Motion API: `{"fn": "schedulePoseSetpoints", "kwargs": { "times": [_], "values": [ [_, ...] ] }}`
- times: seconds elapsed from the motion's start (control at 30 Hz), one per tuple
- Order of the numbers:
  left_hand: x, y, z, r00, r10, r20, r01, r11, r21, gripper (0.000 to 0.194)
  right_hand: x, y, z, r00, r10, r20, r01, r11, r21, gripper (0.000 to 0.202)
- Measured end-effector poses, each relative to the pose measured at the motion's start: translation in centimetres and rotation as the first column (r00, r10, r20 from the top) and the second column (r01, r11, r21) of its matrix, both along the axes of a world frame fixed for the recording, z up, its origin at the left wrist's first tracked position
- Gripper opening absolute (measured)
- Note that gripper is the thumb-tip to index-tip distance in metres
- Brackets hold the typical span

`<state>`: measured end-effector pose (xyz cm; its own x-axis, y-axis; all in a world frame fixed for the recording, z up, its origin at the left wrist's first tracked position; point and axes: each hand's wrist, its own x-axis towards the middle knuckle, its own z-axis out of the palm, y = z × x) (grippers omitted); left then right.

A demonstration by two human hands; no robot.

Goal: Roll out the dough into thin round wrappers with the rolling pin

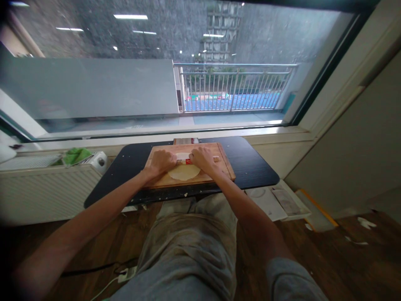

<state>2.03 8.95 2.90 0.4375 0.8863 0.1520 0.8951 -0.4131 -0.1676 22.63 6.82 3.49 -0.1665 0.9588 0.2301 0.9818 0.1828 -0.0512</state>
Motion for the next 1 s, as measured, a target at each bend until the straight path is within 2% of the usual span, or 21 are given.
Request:
{"fn": "schedulePoseSetpoints", "kwargs": {
  "times": [0.1,0.23,0.4,0.47,0.6,0.73,0.83,1.0],
  "values": [
    [-0.3,0.3,-0.4,1.000,0.002,0.000,-0.002,1.000,0.016,0.053,0.0,0.1,-0.3,1.000,0.004,-0.022,-0.004,1.000,0.019,0.043],
    [-0.1,2.2,-0.1,0.997,-0.070,-0.033,0.069,0.997,-0.029,0.049,0.1,2.0,0.0,0.997,-0.025,-0.072,0.024,1.000,-0.016,0.043],
    [0.6,4.3,0.5,1.000,-0.015,-0.006,0.015,0.997,-0.071,0.045,-0.1,4.5,0.6,0.995,-0.066,-0.073,0.064,0.997,-0.032,0.044],
    [0.7,4.7,0.5,0.999,-0.048,-0.025,0.045,0.995,-0.085,0.044,-0.1,4.9,0.7,0.995,-0.062,-0.074,0.059,0.997,-0.048,0.042],
    [0.4,4.0,0.0,0.995,-0.093,-0.030,0.091,0.993,-0.073,0.044,-0.2,3.8,0.2,0.998,-0.039,-0.058,0.036,0.998,-0.060,0.040],
    [-0.4,1.8,-0.5,0.997,-0.075,-0.012,0.075,0.996,-0.057,0.048,-0.6,1.0,-0.5,0.999,-0.030,-0.029,0.030,0.999,0.014,0.041],
    [-0.7,0.3,-0.6,1.000,-0.028,0.013,0.029,0.998,-0.057,0.051,-0.9,-0.7,-0.9,0.999,-0.039,-0.012,0.040,0.999,0.021,0.042],
    [-0.3,0.2,-0.2,0.999,0.018,0.035,-0.017,0.999,-0.048,0.050,-1.0,0.0,-0.7,0.999,-0.038,-0.023,0.038,0.999,0.015,0.042]
  ]
}}
